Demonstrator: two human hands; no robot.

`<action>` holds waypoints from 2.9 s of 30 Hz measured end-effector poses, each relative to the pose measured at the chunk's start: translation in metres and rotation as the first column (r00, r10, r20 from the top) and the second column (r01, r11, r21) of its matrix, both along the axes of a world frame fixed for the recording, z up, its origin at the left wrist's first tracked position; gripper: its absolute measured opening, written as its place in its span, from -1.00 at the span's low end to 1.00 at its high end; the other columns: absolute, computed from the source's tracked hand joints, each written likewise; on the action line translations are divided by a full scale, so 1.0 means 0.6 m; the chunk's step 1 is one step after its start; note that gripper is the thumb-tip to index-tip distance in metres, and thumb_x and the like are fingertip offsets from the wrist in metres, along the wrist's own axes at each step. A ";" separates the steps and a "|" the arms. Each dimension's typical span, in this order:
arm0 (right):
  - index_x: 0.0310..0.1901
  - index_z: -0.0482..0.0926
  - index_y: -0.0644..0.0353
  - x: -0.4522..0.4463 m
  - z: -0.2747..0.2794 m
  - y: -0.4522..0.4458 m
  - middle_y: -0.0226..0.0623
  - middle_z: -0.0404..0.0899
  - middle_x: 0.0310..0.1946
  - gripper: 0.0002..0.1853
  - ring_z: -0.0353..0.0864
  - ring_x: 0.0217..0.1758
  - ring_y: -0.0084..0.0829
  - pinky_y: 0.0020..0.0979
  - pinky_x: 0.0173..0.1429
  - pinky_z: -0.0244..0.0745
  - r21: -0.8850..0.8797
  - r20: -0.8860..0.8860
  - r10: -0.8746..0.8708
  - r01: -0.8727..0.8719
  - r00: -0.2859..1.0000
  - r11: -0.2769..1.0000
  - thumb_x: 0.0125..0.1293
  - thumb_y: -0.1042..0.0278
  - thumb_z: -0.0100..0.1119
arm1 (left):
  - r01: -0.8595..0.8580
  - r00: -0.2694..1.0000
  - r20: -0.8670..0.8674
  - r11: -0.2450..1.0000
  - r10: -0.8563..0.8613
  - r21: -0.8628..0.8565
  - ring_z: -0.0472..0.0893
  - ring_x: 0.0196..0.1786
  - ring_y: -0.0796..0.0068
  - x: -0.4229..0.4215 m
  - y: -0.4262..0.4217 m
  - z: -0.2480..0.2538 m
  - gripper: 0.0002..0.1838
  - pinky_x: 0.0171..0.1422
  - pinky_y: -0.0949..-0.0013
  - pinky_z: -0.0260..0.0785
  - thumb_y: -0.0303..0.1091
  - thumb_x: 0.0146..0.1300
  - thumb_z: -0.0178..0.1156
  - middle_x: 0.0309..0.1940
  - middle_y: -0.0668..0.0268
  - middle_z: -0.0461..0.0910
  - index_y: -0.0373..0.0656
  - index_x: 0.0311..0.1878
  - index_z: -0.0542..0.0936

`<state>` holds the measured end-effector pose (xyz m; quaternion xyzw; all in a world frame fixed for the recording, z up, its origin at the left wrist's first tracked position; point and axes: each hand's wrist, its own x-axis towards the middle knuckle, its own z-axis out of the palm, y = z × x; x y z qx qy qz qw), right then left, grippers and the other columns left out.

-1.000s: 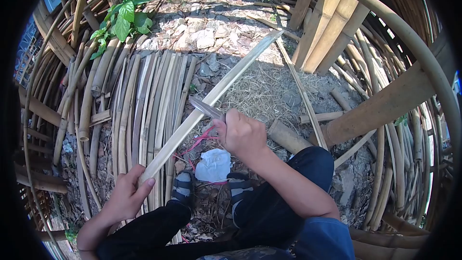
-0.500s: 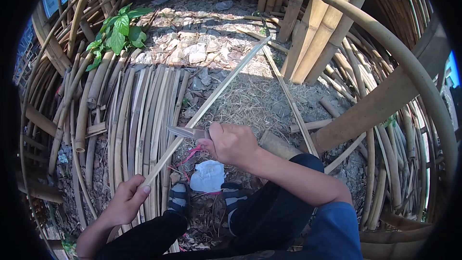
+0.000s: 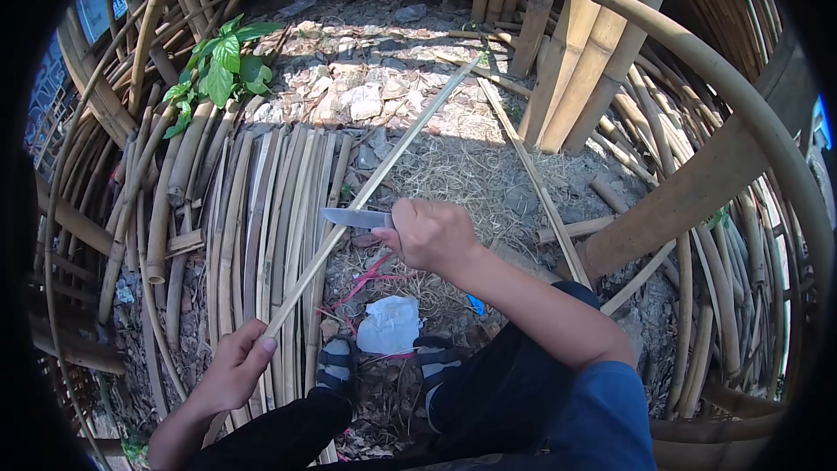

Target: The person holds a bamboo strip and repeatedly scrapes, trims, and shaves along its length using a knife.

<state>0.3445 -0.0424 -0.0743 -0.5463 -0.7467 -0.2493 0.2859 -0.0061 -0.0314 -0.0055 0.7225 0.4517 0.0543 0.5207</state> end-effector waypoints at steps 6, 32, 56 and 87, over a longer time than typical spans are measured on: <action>-0.50 0.37 0.12 0.026 -0.014 0.010 -0.33 0.39 -0.72 -0.53 0.51 -0.70 -0.32 -0.30 -0.63 0.43 0.014 0.001 0.001 -0.001 1.000 1.000 0.43 -0.06 0.13 | 0.003 0.998 -0.069 0.999 -0.006 -0.038 0.26 -0.39 0.70 0.005 0.000 0.010 -0.74 -0.32 0.45 0.19 -0.24 0.55 0.04 -0.51 0.50 0.32 -0.28 -0.14 0.47; -0.40 0.42 0.18 0.067 -0.025 0.007 -0.12 0.53 -0.70 -0.58 0.57 -0.68 -0.02 -0.06 -0.59 0.43 -0.146 -0.161 -0.215 0.192 0.963 0.971 0.54 0.02 -0.04 | -0.015 0.999 -0.045 1.000 0.014 -0.027 0.25 -0.51 0.68 -0.014 -0.002 -0.025 -0.71 -0.45 0.37 0.14 -0.23 0.52 0.09 -0.65 0.44 0.31 -0.34 -0.17 0.50; -0.36 0.48 0.21 0.220 -0.036 0.053 -0.01 0.55 -0.66 -0.53 0.60 -0.57 0.13 0.06 -0.43 0.50 -0.251 -0.194 -0.428 0.377 0.883 0.892 0.57 -0.01 -0.13 | -0.001 0.996 -0.093 0.998 -0.006 -0.070 0.27 -0.50 0.71 -0.010 -0.009 -0.034 -0.72 -0.44 0.41 0.16 -0.23 0.53 0.11 -0.63 0.46 0.34 -0.30 -0.18 0.52; -0.46 0.26 -0.01 0.266 -0.045 0.079 -0.60 0.04 -0.76 -0.39 -0.06 -0.79 -0.63 -0.45 -0.70 -0.19 -0.290 -0.780 -0.394 -0.277 -0.486 0.916 0.52 -0.40 -0.29 | 0.008 0.996 -0.085 0.999 -0.011 -0.033 0.25 -0.57 0.70 -0.011 -0.010 -0.036 -0.71 -0.51 0.38 0.11 -0.22 0.51 0.12 -0.68 0.46 0.31 -0.32 -0.17 0.51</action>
